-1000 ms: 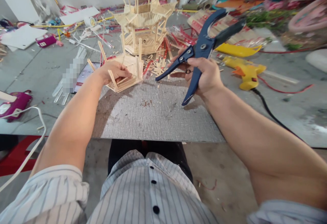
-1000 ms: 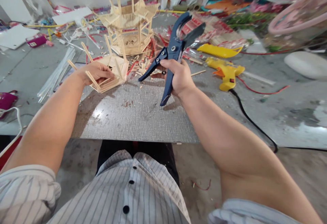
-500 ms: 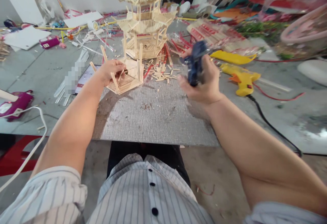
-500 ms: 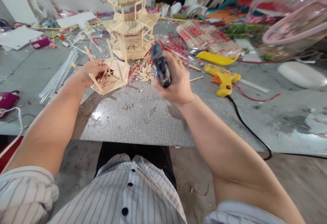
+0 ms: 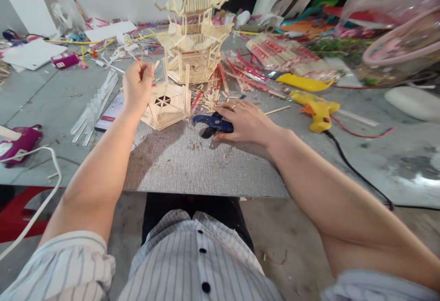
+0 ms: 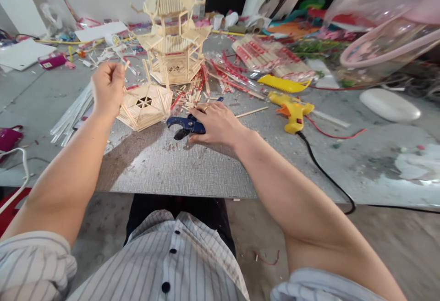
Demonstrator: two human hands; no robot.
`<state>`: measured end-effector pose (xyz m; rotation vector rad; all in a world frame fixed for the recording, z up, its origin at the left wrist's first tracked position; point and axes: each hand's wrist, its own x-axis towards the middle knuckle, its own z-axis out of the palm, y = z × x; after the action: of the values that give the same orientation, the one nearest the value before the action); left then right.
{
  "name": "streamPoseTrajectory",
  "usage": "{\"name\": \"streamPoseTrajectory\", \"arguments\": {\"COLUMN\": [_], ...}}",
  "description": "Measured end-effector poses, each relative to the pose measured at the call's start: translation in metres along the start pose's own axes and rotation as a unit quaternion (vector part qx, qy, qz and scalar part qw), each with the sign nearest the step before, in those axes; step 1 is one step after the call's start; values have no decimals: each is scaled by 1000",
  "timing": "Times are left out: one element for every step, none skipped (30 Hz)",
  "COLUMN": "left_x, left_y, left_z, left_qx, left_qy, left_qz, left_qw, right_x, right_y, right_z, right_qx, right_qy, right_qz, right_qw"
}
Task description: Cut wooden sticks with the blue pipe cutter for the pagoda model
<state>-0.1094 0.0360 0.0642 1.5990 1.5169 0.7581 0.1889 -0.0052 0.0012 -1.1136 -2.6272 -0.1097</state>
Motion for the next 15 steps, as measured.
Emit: {"name": "streamPoseTrajectory", "arguments": {"left_x": [-1, -3, -5, -7, -10, -14, -18, -23, -28, -33, -38, -44, -48, -52, -55], "left_y": [0, 0, 1, 3, 6, 9, 13, 17, 20, 23, 25, 26, 27, 27, 26], "left_z": [2, 4, 6, 8, 9, 11, 13, 16, 19, 23, 28, 34, 41, 48, 55], "left_qx": [38, 74, 101, 122, 136, 144, 148, 158, 176, 191, 205, 220, 236, 250, 262], "left_qy": [145, 269, 303, 333, 353, 371, 390, 398, 393, 390, 380, 360, 331, 301, 269], "left_qz": [104, 181, 233, 276, 309, 339, 365, 388, 406, 414, 427, 423, 423, 422, 422], "left_qw": [983, 943, 919, 893, 872, 853, 832, 816, 806, 800, 794, 802, 810, 818, 826], "right_x": [0, 1, 1, 2, 2, 3, 3, 4, 4, 4, 5, 5, 5, 5, 5], "right_y": [-2, -4, -6, -8, -10, -12, -13, -13, -13, -13, -13, -12, -12, -12, -12], "right_z": [-1, -2, -3, -4, -5, -5, -5, -5, -4, -4, -3, -3, -3, -2, -1], "right_qx": [-7, -13, -18, -22, -25, -27, -28, -29, -28, -26, -24, -22, -20, -18, -16], "right_qy": [-15, -30, -43, -53, -61, -65, -68, -70, -71, -70, -69, -67, -64, -62, -60], "right_qz": [1, 1, 1, 0, -1, -1, -1, -1, -1, 0, -1, -1, -2, -3, -3], "right_qw": [1000, 999, 999, 998, 998, 997, 997, 997, 997, 997, 997, 998, 998, 998, 998]}}
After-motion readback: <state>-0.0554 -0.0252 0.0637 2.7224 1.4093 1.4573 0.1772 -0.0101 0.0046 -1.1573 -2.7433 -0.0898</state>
